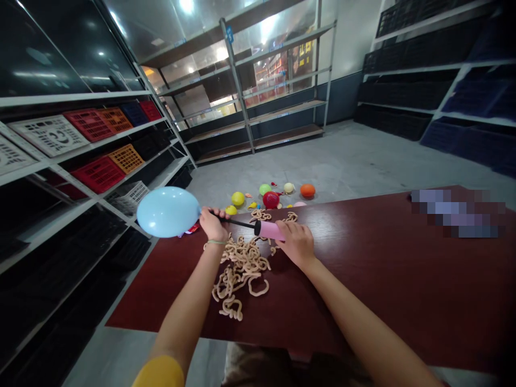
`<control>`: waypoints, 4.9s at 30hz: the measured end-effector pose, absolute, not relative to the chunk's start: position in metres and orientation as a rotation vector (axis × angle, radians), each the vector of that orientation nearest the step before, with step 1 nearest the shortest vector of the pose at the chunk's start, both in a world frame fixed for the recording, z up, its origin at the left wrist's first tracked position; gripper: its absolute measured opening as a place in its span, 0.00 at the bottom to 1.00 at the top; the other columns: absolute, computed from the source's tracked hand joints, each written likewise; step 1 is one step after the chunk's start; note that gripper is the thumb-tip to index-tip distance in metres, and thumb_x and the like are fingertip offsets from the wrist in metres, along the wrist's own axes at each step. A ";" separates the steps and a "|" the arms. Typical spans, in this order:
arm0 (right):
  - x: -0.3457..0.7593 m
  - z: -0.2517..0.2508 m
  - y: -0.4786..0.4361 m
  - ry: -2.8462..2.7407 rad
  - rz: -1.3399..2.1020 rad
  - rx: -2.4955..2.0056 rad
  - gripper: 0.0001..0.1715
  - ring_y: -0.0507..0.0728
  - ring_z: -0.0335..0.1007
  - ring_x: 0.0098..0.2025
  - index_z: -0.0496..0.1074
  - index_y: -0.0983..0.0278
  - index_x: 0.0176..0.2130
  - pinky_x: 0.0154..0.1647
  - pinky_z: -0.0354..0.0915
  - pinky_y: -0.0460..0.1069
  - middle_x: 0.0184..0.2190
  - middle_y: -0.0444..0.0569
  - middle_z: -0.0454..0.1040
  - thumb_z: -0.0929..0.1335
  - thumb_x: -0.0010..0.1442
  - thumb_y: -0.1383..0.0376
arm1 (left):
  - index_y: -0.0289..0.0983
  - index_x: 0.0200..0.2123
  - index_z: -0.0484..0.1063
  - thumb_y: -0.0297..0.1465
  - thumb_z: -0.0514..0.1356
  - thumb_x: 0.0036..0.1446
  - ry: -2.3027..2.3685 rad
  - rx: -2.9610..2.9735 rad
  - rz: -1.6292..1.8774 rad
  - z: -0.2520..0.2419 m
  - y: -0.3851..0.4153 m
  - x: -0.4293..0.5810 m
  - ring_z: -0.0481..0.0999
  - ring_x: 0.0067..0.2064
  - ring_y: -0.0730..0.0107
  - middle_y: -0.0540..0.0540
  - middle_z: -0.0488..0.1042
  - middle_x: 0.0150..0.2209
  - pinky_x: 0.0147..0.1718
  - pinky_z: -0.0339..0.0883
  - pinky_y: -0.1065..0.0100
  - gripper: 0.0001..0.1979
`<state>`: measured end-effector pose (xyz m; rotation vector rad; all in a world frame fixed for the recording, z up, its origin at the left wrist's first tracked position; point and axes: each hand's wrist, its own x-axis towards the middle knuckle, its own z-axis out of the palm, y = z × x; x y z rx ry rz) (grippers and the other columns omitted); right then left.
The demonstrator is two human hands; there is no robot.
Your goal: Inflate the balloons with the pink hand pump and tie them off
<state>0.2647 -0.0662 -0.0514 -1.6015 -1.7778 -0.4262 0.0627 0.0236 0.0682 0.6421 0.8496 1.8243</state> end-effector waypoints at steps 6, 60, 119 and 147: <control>0.267 -0.053 -0.064 -1.695 -0.419 -1.683 0.24 0.61 0.65 0.47 0.69 0.61 0.52 0.48 0.52 0.53 0.44 0.52 0.75 0.70 0.56 0.64 | 0.40 0.28 0.53 0.31 0.52 0.59 0.879 0.575 1.907 0.052 0.031 0.099 0.56 0.17 0.80 0.57 0.55 0.20 0.17 0.50 0.72 0.09; 0.266 -0.055 -0.068 -1.842 -0.468 -1.603 0.27 0.59 0.67 0.46 0.66 0.62 0.56 0.44 0.55 0.52 0.45 0.51 0.75 0.70 0.57 0.62 | 0.40 0.29 0.56 0.38 0.56 0.60 0.804 0.673 1.731 0.040 0.003 0.120 0.58 0.16 0.78 0.57 0.57 0.18 0.18 0.55 0.72 0.13; 0.263 -0.031 -0.070 -2.288 -0.366 -1.421 0.32 0.64 0.65 0.58 0.66 0.60 0.62 0.60 0.55 0.59 0.58 0.53 0.71 0.65 0.65 0.49 | 0.39 0.27 0.60 0.53 0.50 0.63 1.098 1.412 1.235 -0.008 -0.006 0.007 0.64 0.15 0.76 0.52 0.70 0.19 0.15 0.56 0.72 0.24; 0.190 0.081 -0.033 -2.685 -0.861 -0.773 0.38 0.57 0.42 0.72 0.55 0.49 0.67 0.70 0.47 0.66 0.68 0.37 0.55 0.63 0.63 0.74 | 0.40 0.19 0.63 0.44 0.50 0.65 1.040 1.763 0.840 -0.007 -0.015 0.009 0.63 0.16 0.72 0.51 0.65 0.14 0.21 0.57 0.68 0.24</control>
